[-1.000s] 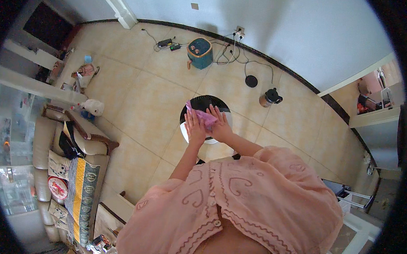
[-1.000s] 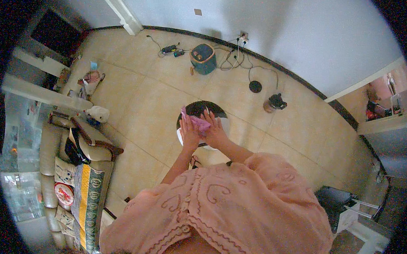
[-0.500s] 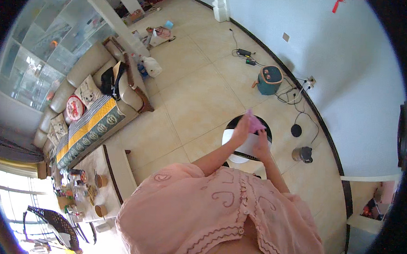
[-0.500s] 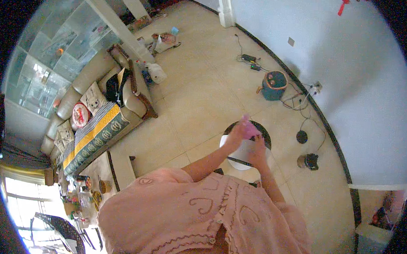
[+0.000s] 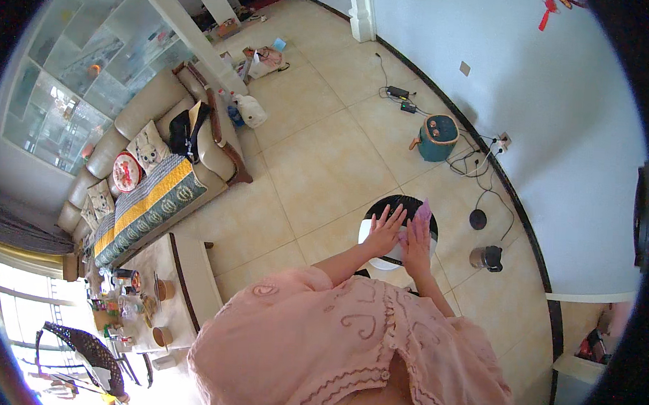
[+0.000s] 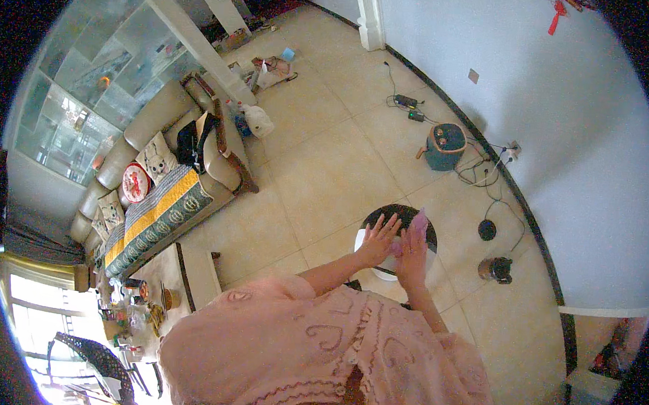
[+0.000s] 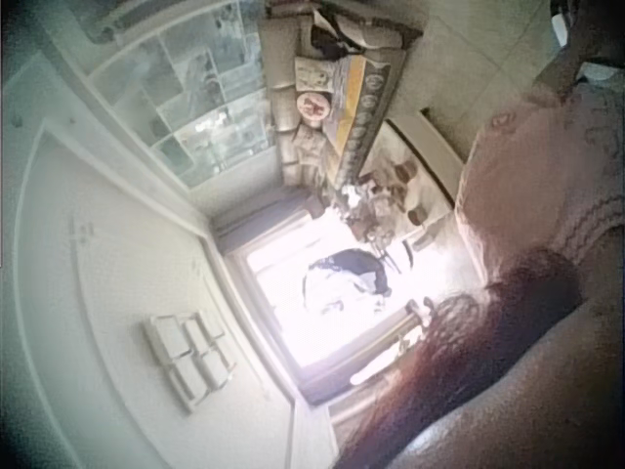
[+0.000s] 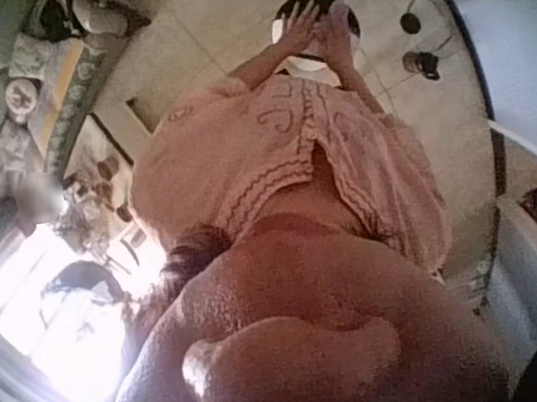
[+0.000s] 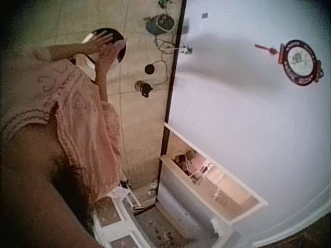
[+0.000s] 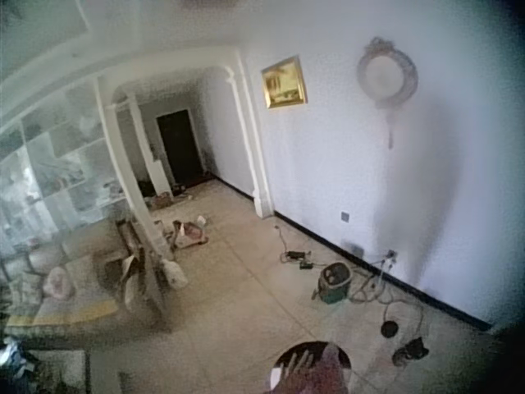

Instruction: The person wipes the top surface of a white and black robotic vacuum cleaner with a pink cloth. They hold the device steady with one hand while scrubbing the top with the other, then briefly lift a black kettle from the floor before resuming the cleaning task.

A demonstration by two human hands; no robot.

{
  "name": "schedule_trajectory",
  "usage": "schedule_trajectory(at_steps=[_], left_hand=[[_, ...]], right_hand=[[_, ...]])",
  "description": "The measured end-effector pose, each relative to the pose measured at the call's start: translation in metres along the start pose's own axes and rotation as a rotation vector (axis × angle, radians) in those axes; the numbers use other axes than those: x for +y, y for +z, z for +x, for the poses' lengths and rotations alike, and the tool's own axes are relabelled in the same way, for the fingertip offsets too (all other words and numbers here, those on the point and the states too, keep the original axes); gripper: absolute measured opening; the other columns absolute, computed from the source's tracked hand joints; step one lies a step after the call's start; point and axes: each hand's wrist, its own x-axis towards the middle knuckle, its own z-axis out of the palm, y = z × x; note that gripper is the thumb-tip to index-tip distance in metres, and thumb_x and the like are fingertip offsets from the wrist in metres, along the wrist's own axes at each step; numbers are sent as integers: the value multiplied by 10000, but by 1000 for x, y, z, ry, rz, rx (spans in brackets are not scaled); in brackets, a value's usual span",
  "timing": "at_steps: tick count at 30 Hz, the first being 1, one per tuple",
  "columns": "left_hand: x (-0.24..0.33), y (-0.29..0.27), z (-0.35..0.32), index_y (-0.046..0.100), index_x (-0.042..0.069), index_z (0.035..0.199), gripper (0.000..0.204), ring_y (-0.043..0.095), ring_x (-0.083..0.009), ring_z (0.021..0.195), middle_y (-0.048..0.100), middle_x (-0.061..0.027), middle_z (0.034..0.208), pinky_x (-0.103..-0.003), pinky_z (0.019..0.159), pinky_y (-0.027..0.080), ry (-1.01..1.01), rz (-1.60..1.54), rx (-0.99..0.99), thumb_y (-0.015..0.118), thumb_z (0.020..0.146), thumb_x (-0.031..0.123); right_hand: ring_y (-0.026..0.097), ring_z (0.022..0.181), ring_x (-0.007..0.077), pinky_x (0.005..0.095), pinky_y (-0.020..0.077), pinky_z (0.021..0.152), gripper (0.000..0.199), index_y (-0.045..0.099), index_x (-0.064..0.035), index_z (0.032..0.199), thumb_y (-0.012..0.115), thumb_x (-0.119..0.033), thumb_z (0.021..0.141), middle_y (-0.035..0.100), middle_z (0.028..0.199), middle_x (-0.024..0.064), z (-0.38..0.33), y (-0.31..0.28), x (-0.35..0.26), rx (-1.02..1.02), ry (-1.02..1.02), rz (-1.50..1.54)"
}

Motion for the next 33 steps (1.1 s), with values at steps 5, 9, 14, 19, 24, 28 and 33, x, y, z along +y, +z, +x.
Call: schedule_trajectory(at_steps=[5, 9, 14, 19, 24, 28, 33], left_hand=[[11, 7, 6, 110, 149, 1407, 667, 38, -319, 1344, 12, -14, 1475, -631, 980, 149, -68, -18, 37, 436, 871, 377], [12, 20, 21, 172, 125, 1400, 714, 55, -323, 1342, 29, -28, 1475, -634, 971, 170, -104, 28, 39, 498, 823, 390], [0, 19, 16, 145, 106, 1403, 714, 41, -341, 1338, 14, -46, 1475, -648, 960, 164, -68, 88, 6, 479, 841, 391], [4, 21, 7, 34, 74, 1404, 723, 6, -356, 1339, -32, -80, 1473, -631, 981, 120, 2, -23, 27, 458, 866, 303], [0, 20, 8, 46, 59, 1400, 712, -5, -331, 1345, -29, -86, 1472, -613, 997, 94, -30, -27, 26, 443, 875, 329], [4, 13, 9, 73, 37, 1396, 726, -6, -321, 1347, -37, -84, 1472, -613, 992, 121, -82, 1, -22, 438, 872, 382], [15, 28, 18, 211, 71, 1381, 860, 62, -334, 1339, 47, -122, 1465, -625, 983, 135, -102, 36, 222, 653, 702, 364]], right_hand=[[257, 1273, 382, 426, 247, 1030, 529, 248, -74, 1355, 446, -67, 864, 243, 1399, 186, 31, -7, 31, 104, -103, 176], [298, 1271, 332, 376, 276, 1025, 484, 287, -66, 1343, 422, -35, 879, 318, 1368, 178, 36, 11, 78, 89, -105, 333], [343, 1256, 266, 323, 280, 1019, 422, 377, -29, 1290, 424, -11, 871, 348, 1359, 156, 28, -29, 11, 105, 116, 599], [278, 1277, 324, 379, 239, 1043, 527, 369, -17, 1292, 446, 58, 776, 343, 1358, 153, -18, -13, -16, -44, 81, 222], [273, 1273, 337, 396, 245, 1038, 504, 363, -5, 1289, 435, -4, 790, 331, 1360, 164, 10, 0, 7, -3, 3, 150], [298, 1260, 341, 396, 252, 1036, 476, 383, 5, 1271, 447, -18, 799, 339, 1354, 170, 43, 11, 18, -12, 71, 15], [349, 1241, 302, 350, 280, 1021, 368, 405, 2, 1250, 387, -70, 889, 414, 1296, 170, 61, -14, 43, -93, 180, 259]])
